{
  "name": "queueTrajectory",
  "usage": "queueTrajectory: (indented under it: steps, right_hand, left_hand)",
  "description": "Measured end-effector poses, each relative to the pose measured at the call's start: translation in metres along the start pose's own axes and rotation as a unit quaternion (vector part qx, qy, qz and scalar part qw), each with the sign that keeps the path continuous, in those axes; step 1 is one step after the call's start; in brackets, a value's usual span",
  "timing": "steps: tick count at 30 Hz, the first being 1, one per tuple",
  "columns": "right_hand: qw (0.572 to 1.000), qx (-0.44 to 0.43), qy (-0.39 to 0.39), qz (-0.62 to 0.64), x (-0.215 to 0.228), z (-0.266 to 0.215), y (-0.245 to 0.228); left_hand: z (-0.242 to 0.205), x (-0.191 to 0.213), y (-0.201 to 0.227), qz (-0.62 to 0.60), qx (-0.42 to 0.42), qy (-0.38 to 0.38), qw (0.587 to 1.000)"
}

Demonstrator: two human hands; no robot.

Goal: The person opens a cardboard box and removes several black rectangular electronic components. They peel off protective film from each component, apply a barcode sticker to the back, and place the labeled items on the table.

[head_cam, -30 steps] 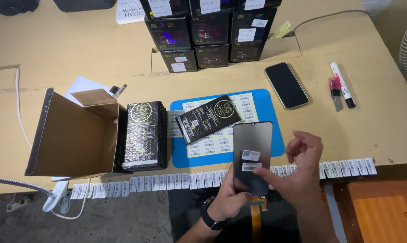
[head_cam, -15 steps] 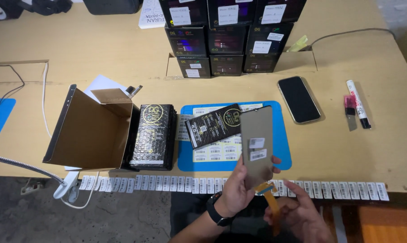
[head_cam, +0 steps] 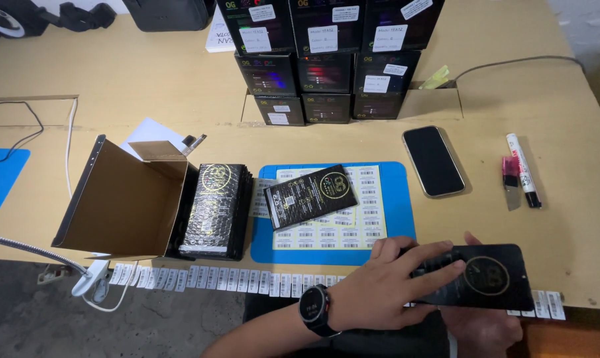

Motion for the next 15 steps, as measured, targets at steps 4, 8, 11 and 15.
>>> queueTrajectory:
  steps: [4, 8, 11, 15]
  right_hand:
    - [0.991, -0.035, 0.1, -0.084, -0.023, 0.004, -0.016]
    - [0.95, -0.06, 0.233, -0.198, -0.04, 0.0, -0.029]
    - [0.939, -0.022, 0.248, -0.236, -0.021, -0.001, -0.038]
    - [0.933, 0.021, 0.247, -0.26, -0.018, -0.003, -0.052]
  left_hand:
    - [0.008, 0.013, 0.004, 0.091, -0.002, -0.018, 0.996]
    - [0.021, 0.036, -0.029, 0.114, 0.015, -0.03, 0.993]
    - [0.013, 0.075, -0.099, 0.125, 0.175, -0.028, 0.976]
    - [-0.027, 0.095, -0.179, 0.234, 0.309, -0.039, 0.921]
Point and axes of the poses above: each hand's wrist, its own z-axis towards the middle knuckle, its own x-axis out of the back of the hand, y = z × x, the point moved 5 cm from there along z, towards the middle knuckle, and after that the axes turned 7 degrees about -z, right-handed, at the moved point
